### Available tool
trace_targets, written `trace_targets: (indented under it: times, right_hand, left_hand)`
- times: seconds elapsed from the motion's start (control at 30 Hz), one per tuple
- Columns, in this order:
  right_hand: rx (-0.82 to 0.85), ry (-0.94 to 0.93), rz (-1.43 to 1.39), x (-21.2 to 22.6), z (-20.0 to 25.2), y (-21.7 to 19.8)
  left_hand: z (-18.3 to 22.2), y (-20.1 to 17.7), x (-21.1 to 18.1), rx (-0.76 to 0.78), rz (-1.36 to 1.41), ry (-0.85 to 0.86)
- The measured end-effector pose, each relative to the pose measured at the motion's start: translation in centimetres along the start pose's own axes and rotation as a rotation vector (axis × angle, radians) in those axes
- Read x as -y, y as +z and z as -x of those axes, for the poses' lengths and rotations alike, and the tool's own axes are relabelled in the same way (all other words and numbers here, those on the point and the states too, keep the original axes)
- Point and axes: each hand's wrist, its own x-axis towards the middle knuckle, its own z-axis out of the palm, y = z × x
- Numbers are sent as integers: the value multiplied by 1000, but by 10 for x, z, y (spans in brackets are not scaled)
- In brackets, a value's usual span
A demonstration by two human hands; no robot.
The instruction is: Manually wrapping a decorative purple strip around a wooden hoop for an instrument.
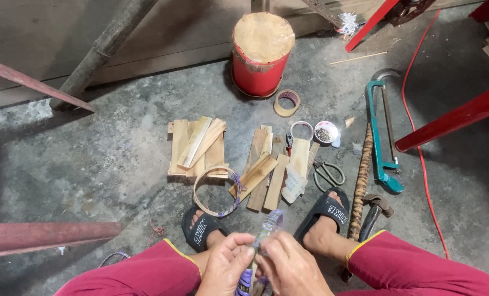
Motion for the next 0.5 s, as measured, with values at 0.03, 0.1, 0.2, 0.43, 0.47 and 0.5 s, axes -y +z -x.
trace_targets:
  times: [0.03,0.1,0.2,0.43,0.47,0.5]
  right_hand:
    - [-28,-16,-21,2,-1,-2]
    - [-58,0,47,-7,4,10]
    - [-62,43,22,1,9,5]
    - [-212,-14,-427,-7,30,37]
    - [-212,-20,-427,-1,30,36]
    - [-251,54,-449,5,30,35]
  left_hand:
    - [1,2,-3,5,-24,22]
    - [1,7,-3,-48,-23,-30]
    - [1,6,-3,-49,-70,1]
    - [9,9,-1,-76,-120,217]
    - [10,12,-7,-76,-119,222]
    - [11,15,-14,-70,-126,96]
